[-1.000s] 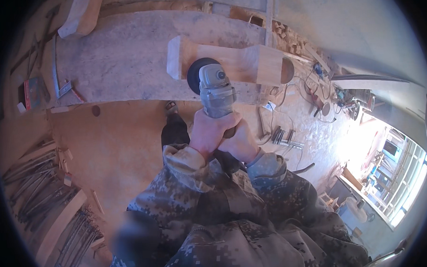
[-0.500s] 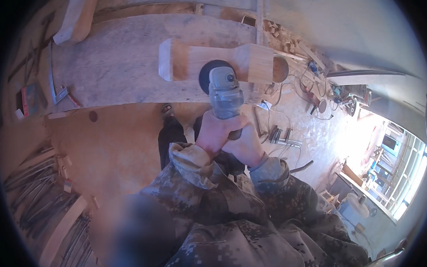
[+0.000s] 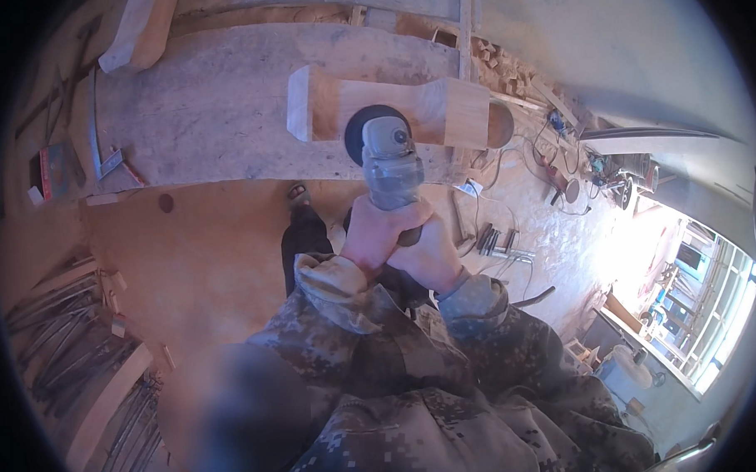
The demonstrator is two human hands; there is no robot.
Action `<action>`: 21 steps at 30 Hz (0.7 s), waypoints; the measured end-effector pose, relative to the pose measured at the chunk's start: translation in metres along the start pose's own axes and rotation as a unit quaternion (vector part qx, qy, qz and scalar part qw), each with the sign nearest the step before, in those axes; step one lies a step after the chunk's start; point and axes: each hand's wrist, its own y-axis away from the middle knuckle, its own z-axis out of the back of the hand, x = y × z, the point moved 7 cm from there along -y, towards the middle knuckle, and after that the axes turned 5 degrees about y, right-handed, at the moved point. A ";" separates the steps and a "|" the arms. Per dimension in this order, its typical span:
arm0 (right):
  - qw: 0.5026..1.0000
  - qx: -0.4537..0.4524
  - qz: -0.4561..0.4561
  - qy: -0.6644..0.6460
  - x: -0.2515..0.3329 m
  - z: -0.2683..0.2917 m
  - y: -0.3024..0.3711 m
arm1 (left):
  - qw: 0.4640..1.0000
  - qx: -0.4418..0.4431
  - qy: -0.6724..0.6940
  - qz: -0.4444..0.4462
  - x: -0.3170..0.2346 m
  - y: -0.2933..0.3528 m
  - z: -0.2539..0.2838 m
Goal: The person uses an angle grinder to smooth and shape a rectangular wooden block on a workbench. They hold the block with the left hand and operate the grinder with the right hand, moving the tool along the edges and faces of the wood.
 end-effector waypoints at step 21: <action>0.999 -0.037 -0.005 0.023 -0.008 -0.010 0.001 | 1.000 -0.026 -0.013 -0.006 -0.006 0.013 0.003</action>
